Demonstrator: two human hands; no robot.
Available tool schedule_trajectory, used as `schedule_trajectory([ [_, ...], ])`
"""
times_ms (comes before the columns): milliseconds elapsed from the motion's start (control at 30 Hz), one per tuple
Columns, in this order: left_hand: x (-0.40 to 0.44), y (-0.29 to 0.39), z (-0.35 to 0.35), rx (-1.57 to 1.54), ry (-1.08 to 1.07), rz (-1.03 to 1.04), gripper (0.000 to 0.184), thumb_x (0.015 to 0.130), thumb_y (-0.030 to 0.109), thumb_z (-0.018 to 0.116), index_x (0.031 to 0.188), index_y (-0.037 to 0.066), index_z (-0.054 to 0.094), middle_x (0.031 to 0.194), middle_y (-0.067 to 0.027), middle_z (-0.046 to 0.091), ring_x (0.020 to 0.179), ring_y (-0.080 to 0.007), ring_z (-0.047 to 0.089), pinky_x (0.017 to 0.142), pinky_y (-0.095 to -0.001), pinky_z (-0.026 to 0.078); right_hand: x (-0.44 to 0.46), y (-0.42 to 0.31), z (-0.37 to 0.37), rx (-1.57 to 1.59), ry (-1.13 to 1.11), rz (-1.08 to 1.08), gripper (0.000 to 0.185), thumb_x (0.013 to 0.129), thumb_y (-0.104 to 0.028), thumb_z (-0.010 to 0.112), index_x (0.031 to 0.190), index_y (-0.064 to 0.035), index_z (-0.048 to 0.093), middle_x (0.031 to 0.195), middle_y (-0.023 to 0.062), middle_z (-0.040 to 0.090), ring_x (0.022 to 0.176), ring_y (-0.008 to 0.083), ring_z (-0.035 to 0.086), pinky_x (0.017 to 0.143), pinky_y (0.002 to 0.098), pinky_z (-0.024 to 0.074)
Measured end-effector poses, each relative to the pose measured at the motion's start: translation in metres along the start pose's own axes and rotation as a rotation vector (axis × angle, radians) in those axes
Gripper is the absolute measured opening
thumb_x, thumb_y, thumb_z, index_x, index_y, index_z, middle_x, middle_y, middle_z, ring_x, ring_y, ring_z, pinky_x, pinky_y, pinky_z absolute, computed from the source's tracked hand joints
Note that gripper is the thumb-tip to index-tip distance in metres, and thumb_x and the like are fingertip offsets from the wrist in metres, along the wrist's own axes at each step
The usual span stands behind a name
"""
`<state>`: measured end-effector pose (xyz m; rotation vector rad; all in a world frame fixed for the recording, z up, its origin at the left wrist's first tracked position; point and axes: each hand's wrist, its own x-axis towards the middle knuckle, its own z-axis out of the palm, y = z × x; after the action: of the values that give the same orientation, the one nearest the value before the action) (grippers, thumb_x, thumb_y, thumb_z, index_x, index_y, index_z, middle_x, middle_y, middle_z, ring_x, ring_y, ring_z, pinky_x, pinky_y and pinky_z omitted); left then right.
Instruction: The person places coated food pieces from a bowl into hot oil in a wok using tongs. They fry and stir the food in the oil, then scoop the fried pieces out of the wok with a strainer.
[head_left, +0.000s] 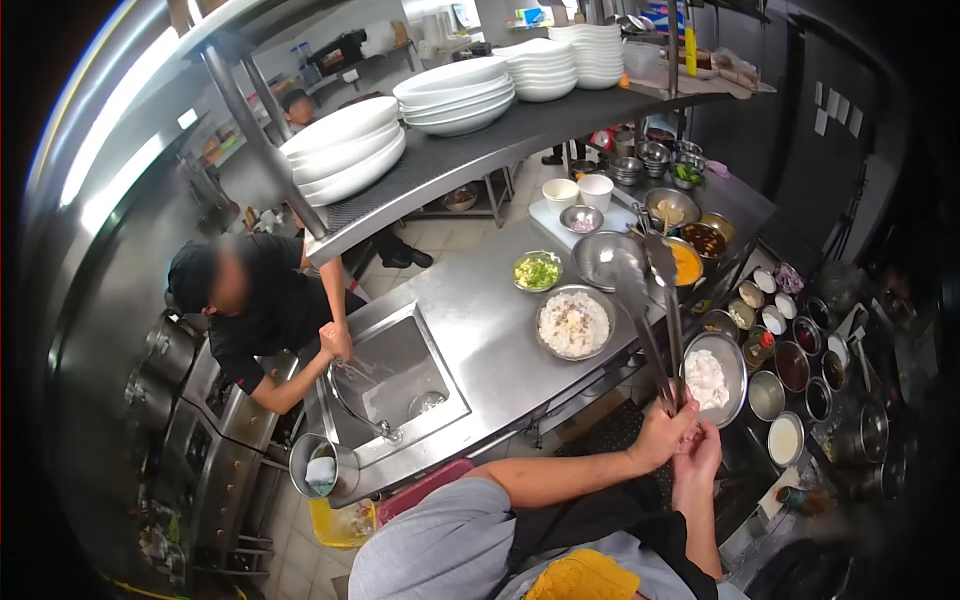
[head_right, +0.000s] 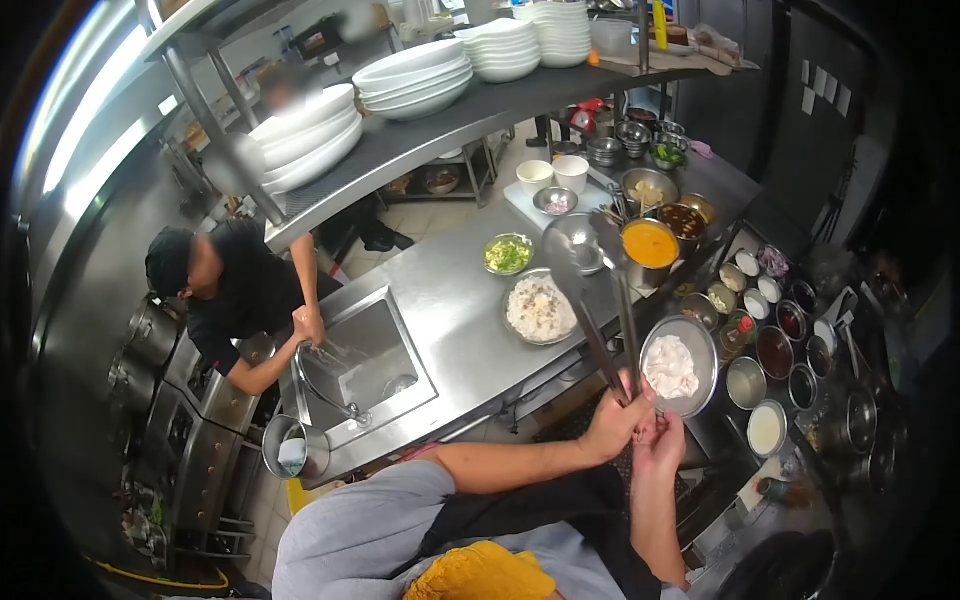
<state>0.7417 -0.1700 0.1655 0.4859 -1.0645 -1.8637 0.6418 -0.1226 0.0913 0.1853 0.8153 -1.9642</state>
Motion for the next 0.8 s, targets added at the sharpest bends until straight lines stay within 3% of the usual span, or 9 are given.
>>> schedule_trajectory([
  [200,0.001,-0.019,-0.006,-0.125,0.010,0.015,0.012,0.096,0.012,0.051,0.090,0.007,0.042,0.063,-0.0003,0.045,0.054,-0.0087,0.045,0.052,-0.0244,0.039,-0.010,0.008,0.019,-0.029,0.155,-0.014,0.020,0.092,-0.016,0.043,0.082,-0.0017,0.053,0.077,0.0090,0.061,0.070,0.0208,0.061,0.068,0.0338,0.0491],
  [233,-0.002,-0.024,-0.004,-0.144,-0.007,-0.073,0.012,0.096,0.012,0.052,0.090,0.007,0.042,0.063,-0.0002,0.045,0.054,-0.0086,0.044,0.052,-0.0243,0.039,0.000,0.008,0.005,-0.031,0.145,-0.016,0.020,0.092,-0.016,0.043,0.082,-0.0017,0.053,0.077,0.0090,0.061,0.070,0.0208,0.061,0.068,0.0338,0.0491],
  [300,-0.003,-0.024,-0.003,-0.241,0.000,-0.158,0.013,0.095,0.013,0.053,0.089,0.008,0.043,0.062,0.0002,0.044,0.053,-0.0084,0.044,0.050,-0.0236,0.039,0.008,0.007,-0.022,0.053,-0.373,0.050,0.021,0.091,-0.016,0.044,0.074,-0.0051,0.052,0.067,0.0054,0.057,0.060,0.0167,0.055,0.061,0.0306,0.0472],
  [333,0.000,-0.018,-0.005,-0.241,0.003,-0.148,0.013,0.095,0.013,0.053,0.089,0.008,0.043,0.062,0.0002,0.044,0.053,-0.0084,0.044,0.050,-0.0236,0.039,0.008,0.011,-0.013,0.050,-0.382,0.055,0.021,0.091,-0.016,0.044,0.074,-0.0051,0.052,0.067,0.0054,0.057,0.060,0.0167,0.055,0.061,0.0306,0.0472],
  [400,0.002,-0.008,-0.010,-0.318,0.030,-0.115,0.011,0.095,0.013,0.053,0.089,0.008,0.044,0.061,0.0000,0.044,0.052,-0.0087,0.045,0.050,-0.0234,0.039,-0.002,0.019,0.013,-0.016,0.062,-0.076,0.023,0.089,-0.015,0.047,0.068,-0.0088,0.049,0.058,0.0016,0.049,0.052,0.0122,0.047,0.051,0.0273,0.0420],
  [533,-0.008,-0.018,-0.010,-0.174,0.051,-0.140,0.011,0.095,0.013,0.052,0.088,0.008,0.046,0.061,0.0001,0.045,0.052,-0.0086,0.045,0.050,-0.0237,0.039,-0.004,0.018,0.023,-0.184,0.120,-0.061,0.020,0.088,-0.014,0.050,0.068,-0.0093,0.049,0.058,0.0010,0.048,0.051,0.0106,0.046,0.047,0.0256,0.0395],
  [633,-0.002,-0.016,-0.016,-0.186,0.054,-0.118,0.010,0.094,0.013,0.052,0.087,0.008,0.046,0.060,0.0004,0.046,0.052,-0.0083,0.045,0.050,-0.0238,0.039,0.007,0.019,0.007,-0.146,-0.047,0.027,0.018,0.087,-0.015,0.051,0.071,-0.0071,0.052,0.061,0.0016,0.051,0.054,0.0116,0.050,0.049,0.0256,0.0423],
  [700,0.004,-0.014,-0.022,-0.268,0.057,-0.043,0.011,0.094,0.013,0.053,0.087,0.007,0.046,0.058,0.0009,0.045,0.051,-0.0082,0.045,0.048,-0.0237,0.038,0.006,0.025,0.017,-0.159,0.131,-0.063,0.019,0.087,-0.014,0.050,0.069,-0.0072,0.052,0.062,0.0020,0.051,0.052,0.0122,0.051,0.049,0.0261,0.0436],
  [800,-0.003,-0.028,-0.022,-0.079,0.072,-0.125,0.012,0.095,0.014,0.052,0.086,0.007,0.046,0.057,0.0010,0.045,0.050,-0.0082,0.046,0.047,-0.0239,0.038,0.001,0.022,0.021,-0.182,0.101,-0.022,0.021,0.087,-0.014,0.049,0.068,-0.0083,0.048,0.060,0.0024,0.049,0.048,0.0125,0.048,0.047,0.0271,0.0430],
])
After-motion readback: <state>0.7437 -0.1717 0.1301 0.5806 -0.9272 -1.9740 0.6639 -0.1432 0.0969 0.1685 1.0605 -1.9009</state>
